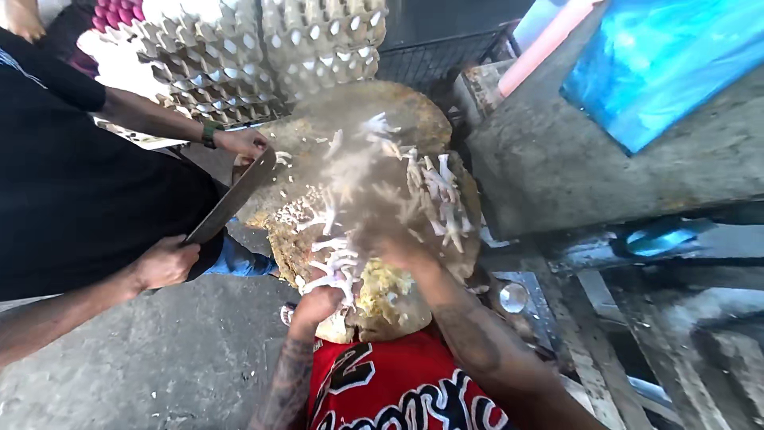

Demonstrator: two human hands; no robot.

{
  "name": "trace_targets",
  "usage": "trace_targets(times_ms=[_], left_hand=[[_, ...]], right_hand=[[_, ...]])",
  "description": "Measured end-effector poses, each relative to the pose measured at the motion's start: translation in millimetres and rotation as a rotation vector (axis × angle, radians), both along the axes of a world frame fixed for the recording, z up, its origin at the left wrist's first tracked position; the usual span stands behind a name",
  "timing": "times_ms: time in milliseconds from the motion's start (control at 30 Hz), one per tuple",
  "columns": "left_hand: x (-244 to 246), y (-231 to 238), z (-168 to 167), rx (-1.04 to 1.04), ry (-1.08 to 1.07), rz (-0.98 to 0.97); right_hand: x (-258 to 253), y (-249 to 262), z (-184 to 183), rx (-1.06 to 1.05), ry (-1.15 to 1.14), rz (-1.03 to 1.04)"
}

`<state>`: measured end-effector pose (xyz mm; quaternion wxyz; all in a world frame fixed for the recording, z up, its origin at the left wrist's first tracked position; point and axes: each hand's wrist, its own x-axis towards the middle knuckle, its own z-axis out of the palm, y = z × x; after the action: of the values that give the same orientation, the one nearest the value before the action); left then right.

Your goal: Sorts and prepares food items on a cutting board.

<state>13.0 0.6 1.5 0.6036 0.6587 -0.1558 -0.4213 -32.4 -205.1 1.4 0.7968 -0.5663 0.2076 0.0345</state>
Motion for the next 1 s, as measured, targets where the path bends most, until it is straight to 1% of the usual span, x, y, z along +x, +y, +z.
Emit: trace_targets(times_ms=[33, 67, 133, 200, 267, 300, 333, 367, 400, 433, 467, 500, 533, 567, 600, 633, 700, 733, 767, 833, 867, 933, 967, 1000], left_hand=[[-0.2, 4.3, -4.2, 0.009, 0.003, -0.006], [-1.6, 7.8, -6.9, 0.005, 0.01, 0.001], [-3.7, 11.8, -7.7, -0.02, 0.015, 0.047], [-0.9, 12.3, -0.5, -0.04, -0.016, 0.086], [2.4, 18.3, 6.2, -0.118, -0.029, 0.031], [1.5, 23.9, 7.3, -0.178, -0.025, -0.011], [1.0, 28.5, 9.0, -0.218, -0.032, -0.052], [4.2, 30.3, 10.7, -0.224, -0.087, -0.074], [10.2, 28.5, 12.2, -0.188, -0.208, -0.073], [17.5, 23.8, 11.8, -0.109, -0.367, -0.066], [26.0, 16.6, 11.3, 0.018, -0.519, -0.074], [35.1, 7.3, 12.6, 0.185, -0.625, -0.104], [42.9, -3.8, 17.4, 0.363, -0.677, -0.154], [48.0, -15.8, 24.6, 0.538, -0.671, -0.216], [49.0, -23.8, 27.4, 0.616, -0.679, -0.239], [46.2, -27.1, 25.0, 0.601, -0.72, -0.22], [32.9, -27.6, 11.9, 0.418, -0.782, -0.14], [26.4, -29.7, 5.2, 0.31, -0.767, -0.112], [21.9, -35.1, -0.1, 0.205, -0.733, -0.083], [15.4, -51.1, -5.3, 0.017, -0.666, -0.028], [11.6, -57.5, -4.5, -0.053, -0.629, -0.031], [6.5, -67.6, -2.5, -0.141, -0.607, -0.049], [5.4, -69.1, -0.1, -0.158, -0.592, -0.058], [4.3, -67.5, 2.2, -0.155, -0.571, -0.055]], right_hand=[[0.2, 6.6, -2.0, 0.038, -0.029, 0.025], [0.2, 9.8, -3.1, 0.031, -0.049, 0.037], [1.5, 15.9, -4.0, -0.032, -0.065, -0.013], [7.6, 21.9, -4.3, -0.042, -0.029, -0.172], [18.9, 15.6, -6.0, -0.022, 0.075, -0.442], [22.4, 0.2, -4.9, -0.081, 0.15, -0.524], [20.9, -21.3, -1.8, -0.198, 0.229, -0.514], [17.6, -42.3, 0.3, -0.361, 0.28, -0.451], [15.2, -59.6, 2.9, -0.549, 0.313, -0.363], [15.3, -71.5, 5.5, -0.741, 0.345, -0.247], [17.8, -77.6, 5.3, -0.905, 0.385, -0.11], [21.9, -79.3, 1.2, -1.029, 0.447, 0.037], [27.6, -78.1, -6.1, -1.112, 0.512, 0.168], [33.9, -77.2, -14.4, -1.155, 0.569, 0.268], [39.4, -78.1, -19.7, -1.174, 0.608, 0.334], [44.0, -81.5, -21.9, -1.184, 0.62, 0.374], [45.5, -87.8, -20.8, -1.168, 0.595, 0.395], [41.6, -87.6, -14.6, -1.13, 0.559, 0.349], [35.3, -85.3, -3.8, -1.075, 0.481, 0.256], [17.7, -69.0, 20.0, -0.876, 0.272, 0.006], [5.5, -53.6, 24.8, -0.736, 0.151, -0.103], [-13.6, -19.6, 24.5, -0.438, -0.055, -0.26], [-19.3, -6.4, 22.2, -0.326, -0.115, -0.314], [-23.6, 2.1, 18.9, -0.256, -0.148, -0.356]])
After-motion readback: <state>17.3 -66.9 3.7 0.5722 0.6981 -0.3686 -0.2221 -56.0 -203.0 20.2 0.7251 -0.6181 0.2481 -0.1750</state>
